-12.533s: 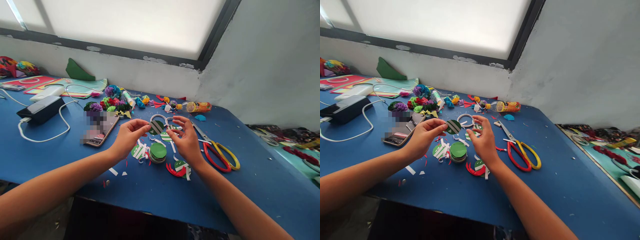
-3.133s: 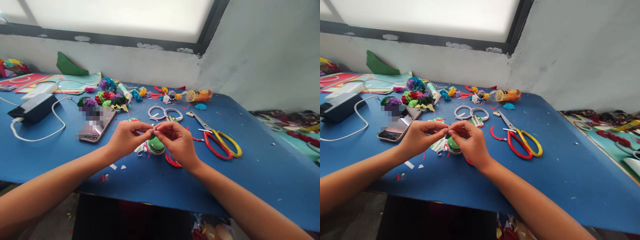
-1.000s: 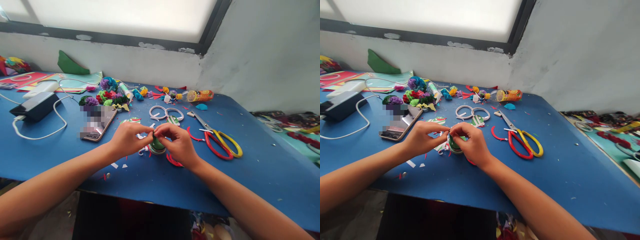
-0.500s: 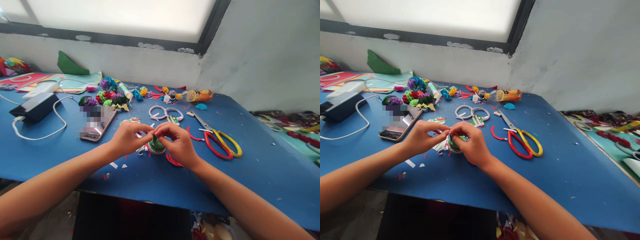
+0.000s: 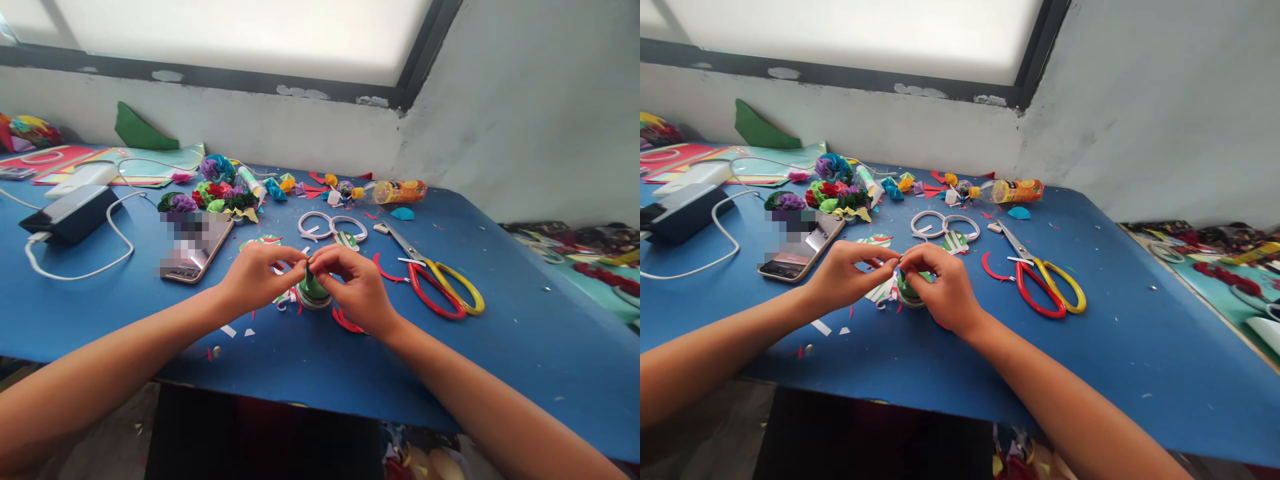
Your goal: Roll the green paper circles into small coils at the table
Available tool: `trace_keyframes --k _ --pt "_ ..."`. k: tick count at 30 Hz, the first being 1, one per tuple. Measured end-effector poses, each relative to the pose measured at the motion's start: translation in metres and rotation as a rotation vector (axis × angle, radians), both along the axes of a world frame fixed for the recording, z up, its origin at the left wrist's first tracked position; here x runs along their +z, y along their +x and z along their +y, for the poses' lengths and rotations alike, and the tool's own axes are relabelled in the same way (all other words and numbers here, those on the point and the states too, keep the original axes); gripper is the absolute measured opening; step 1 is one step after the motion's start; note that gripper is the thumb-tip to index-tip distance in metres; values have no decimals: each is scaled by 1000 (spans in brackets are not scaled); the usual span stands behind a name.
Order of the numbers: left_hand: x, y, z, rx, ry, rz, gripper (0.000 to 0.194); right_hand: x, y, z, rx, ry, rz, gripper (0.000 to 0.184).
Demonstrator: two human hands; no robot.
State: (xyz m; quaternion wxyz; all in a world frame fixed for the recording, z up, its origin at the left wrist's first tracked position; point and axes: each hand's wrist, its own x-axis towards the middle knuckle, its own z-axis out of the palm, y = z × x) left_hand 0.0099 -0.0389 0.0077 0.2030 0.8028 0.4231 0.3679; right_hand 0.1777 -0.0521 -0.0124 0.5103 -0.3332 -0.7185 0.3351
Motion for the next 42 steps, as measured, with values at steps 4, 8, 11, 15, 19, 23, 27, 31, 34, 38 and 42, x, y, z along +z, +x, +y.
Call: trace_keyframes --k 4,8,11,15,19,23,27,31,34,38,42 --pt "-1 0 0 6 -21 -2 18 -1 0 1 -1 19 -6 9" --pt "0 0 0 8 -34 -1 17 -1 0 1 2 27 -6 9" --pt "0 0 0 11 -30 -8 17 -1 1 1 1 31 -10 9" --pt "-1 0 0 3 -17 -7 16 -3 1 1 1 49 -31 9" --pt "-1 0 -1 -3 -3 9 16 -5 1 1 -16 73 -66 8" --pt "0 0 -2 -10 -13 22 16 -6 1 1 -18 83 -82 9" --pt "0 0 -1 -15 -1 36 16 -6 1 2 -19 91 -92 10" --pt "-3 -1 0 -25 22 51 17 -6 1 1 -23 96 -110 10" --pt "-3 -2 0 -22 20 57 17 -6 1 1 -26 104 -117 9" --pt "-3 -3 -1 -22 11 66 17 -6 0 0 -24 105 -118 9" --pt "-4 -2 -1 -27 7 71 17 -6 0 0 -12 96 -104 9"
